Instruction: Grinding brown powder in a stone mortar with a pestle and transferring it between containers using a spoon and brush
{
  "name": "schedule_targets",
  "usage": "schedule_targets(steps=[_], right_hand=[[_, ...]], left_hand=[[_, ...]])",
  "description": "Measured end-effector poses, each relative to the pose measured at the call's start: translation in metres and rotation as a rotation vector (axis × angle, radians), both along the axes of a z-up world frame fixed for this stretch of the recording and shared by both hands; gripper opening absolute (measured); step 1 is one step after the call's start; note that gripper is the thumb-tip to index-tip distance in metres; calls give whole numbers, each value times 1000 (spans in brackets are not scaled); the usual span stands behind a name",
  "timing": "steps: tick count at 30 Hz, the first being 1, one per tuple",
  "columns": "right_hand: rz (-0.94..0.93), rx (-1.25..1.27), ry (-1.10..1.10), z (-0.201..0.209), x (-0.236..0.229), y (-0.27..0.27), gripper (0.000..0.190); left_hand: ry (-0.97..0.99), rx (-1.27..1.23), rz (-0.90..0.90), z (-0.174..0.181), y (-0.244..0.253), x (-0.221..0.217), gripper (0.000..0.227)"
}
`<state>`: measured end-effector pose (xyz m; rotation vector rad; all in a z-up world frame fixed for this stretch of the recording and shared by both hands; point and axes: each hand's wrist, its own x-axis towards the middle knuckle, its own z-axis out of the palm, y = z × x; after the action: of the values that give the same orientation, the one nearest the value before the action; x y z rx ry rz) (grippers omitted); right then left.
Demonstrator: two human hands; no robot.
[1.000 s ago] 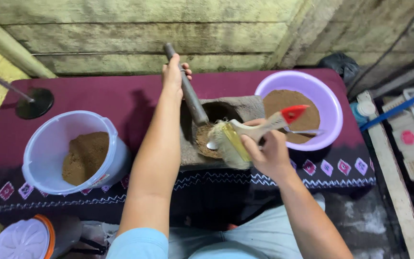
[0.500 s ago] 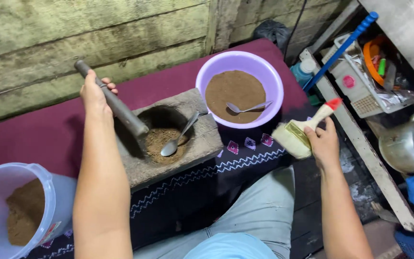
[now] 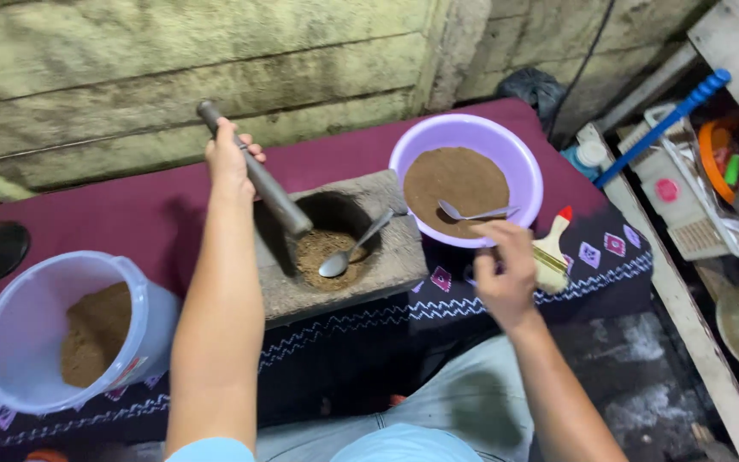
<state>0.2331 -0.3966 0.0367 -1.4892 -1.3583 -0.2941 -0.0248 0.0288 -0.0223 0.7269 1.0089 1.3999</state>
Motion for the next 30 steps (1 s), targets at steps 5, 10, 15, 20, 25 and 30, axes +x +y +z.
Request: schedule_targets(steps=[5,10,15,20,25,30], right_hand=[[323,-94,175,54,-74,54,38],[633,-486,478,46,-119,107,67],[550,-343,939,42,-150,105,20],[727,-368,1172,5,-123,110,27],[632,-526,1083,3,-132,114,24],[602,-684,916,14,-143,116,18]], left_hand=[[-75,124,79,78,-50,11,36],[-193,270,129,145,-118,5,33],[37,318,-241,178,-188,-70,44],[467,103,-294,146,-243,-166,47],[82,3,-406,87,-297,-227,24],[357,-82,-581,60,-331,-244,41]])
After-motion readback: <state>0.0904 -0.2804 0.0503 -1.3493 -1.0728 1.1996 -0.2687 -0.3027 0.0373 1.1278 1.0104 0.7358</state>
